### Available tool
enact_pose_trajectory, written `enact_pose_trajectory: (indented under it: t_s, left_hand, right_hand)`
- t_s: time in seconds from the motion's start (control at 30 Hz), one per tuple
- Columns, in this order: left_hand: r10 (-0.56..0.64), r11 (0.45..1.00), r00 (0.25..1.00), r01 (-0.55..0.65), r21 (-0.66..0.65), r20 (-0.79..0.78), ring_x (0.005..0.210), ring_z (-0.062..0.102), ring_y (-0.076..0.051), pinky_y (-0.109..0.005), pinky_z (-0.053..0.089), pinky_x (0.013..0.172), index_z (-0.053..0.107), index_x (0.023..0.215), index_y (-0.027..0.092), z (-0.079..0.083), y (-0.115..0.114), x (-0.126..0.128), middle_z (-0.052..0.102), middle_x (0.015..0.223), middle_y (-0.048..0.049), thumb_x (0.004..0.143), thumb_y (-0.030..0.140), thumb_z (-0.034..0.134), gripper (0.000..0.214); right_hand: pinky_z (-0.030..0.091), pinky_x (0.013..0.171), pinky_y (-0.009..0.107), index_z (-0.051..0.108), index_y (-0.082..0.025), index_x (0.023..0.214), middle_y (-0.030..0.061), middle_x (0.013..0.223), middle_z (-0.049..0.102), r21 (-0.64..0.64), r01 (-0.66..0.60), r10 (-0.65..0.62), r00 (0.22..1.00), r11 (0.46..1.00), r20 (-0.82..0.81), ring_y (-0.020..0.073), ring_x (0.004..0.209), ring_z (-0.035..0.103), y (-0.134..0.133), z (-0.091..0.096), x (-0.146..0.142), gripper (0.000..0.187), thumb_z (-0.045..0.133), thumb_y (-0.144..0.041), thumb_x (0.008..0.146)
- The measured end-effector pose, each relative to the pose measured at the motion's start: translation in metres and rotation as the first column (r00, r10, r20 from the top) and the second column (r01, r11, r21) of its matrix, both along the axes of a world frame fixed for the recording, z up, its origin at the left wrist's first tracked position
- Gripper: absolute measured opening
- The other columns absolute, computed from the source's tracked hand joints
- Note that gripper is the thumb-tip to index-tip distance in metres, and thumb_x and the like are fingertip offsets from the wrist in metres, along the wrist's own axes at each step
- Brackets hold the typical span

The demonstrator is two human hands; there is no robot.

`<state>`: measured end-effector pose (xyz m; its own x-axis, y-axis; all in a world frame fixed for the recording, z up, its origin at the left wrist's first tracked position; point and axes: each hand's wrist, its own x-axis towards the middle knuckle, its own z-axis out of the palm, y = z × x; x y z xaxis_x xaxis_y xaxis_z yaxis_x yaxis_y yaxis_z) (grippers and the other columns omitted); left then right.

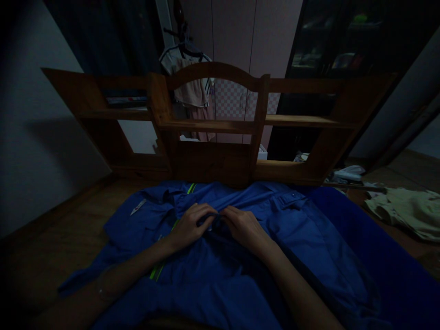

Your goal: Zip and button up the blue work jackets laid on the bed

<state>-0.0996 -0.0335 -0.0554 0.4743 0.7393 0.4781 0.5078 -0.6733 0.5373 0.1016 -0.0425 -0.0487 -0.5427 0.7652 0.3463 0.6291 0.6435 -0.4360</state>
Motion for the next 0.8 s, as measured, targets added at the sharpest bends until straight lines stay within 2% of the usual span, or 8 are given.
enact_pose_trajectory:
  t_s: [0.17,0.33,0.47,0.8]
  left_hand:
    - [-0.036,0.999,0.999,0.036,-0.016,-0.029,0.100,0.056,-0.016,-0.034,0.031,0.097,0.061,0.104,0.023,-0.0028,-0.0002,-0.0014,0.064,0.104,-0.0010,0.087,0.026,0.052,0.019]
    - [-0.074,0.996,0.997,0.073,-0.055,-0.027,0.099,0.058,-0.016,-0.033,0.032,0.096,0.063,0.105,0.026,-0.0074,0.0039,-0.0029,0.065,0.104,0.0001,0.087,0.025,0.054,0.020]
    - [-0.082,0.993,0.996,0.080,-0.088,-0.019,0.096,0.058,-0.016,-0.032,0.032,0.094,0.065,0.103,0.027,-0.0078,0.0045,-0.0031,0.066,0.101,0.0005,0.086,0.027,0.055,0.019]
    - [-0.062,0.985,0.998,0.065,-0.162,0.028,0.094,0.060,-0.016,-0.035,0.031,0.097,0.068,0.097,0.028,-0.0068,0.0040,-0.0026,0.068,0.099,0.0010,0.086,0.026,0.054,0.018]
  right_hand:
    - [0.041,0.076,0.021,0.055,-0.022,0.106,0.0021,0.099,0.061,-0.003,0.007,-0.007,1.000,1.000,-0.002,0.0125,0.087,0.059,0.0039,-0.0023,0.0030,0.019,0.043,-0.019,0.092]
    - [0.040,0.068,0.020,0.057,-0.021,0.090,-0.0008,0.086,0.063,-0.025,0.088,-0.088,0.996,0.996,0.017,0.0116,0.075,0.058,0.0060,-0.0004,0.0071,0.007,0.053,-0.026,0.088]
    - [0.038,0.064,0.020,0.058,-0.020,0.085,-0.0004,0.080,0.062,-0.039,0.113,-0.112,0.993,0.993,0.037,0.0114,0.071,0.057,0.0026,0.0040,0.0086,0.010,0.054,-0.029,0.087]
    - [0.038,0.064,0.021,0.062,-0.020,0.087,0.0007,0.079,0.063,-0.097,0.103,-0.098,0.994,0.990,0.049,0.0119,0.070,0.058,0.0012,0.0066,0.0072,0.014,0.054,-0.031,0.087]
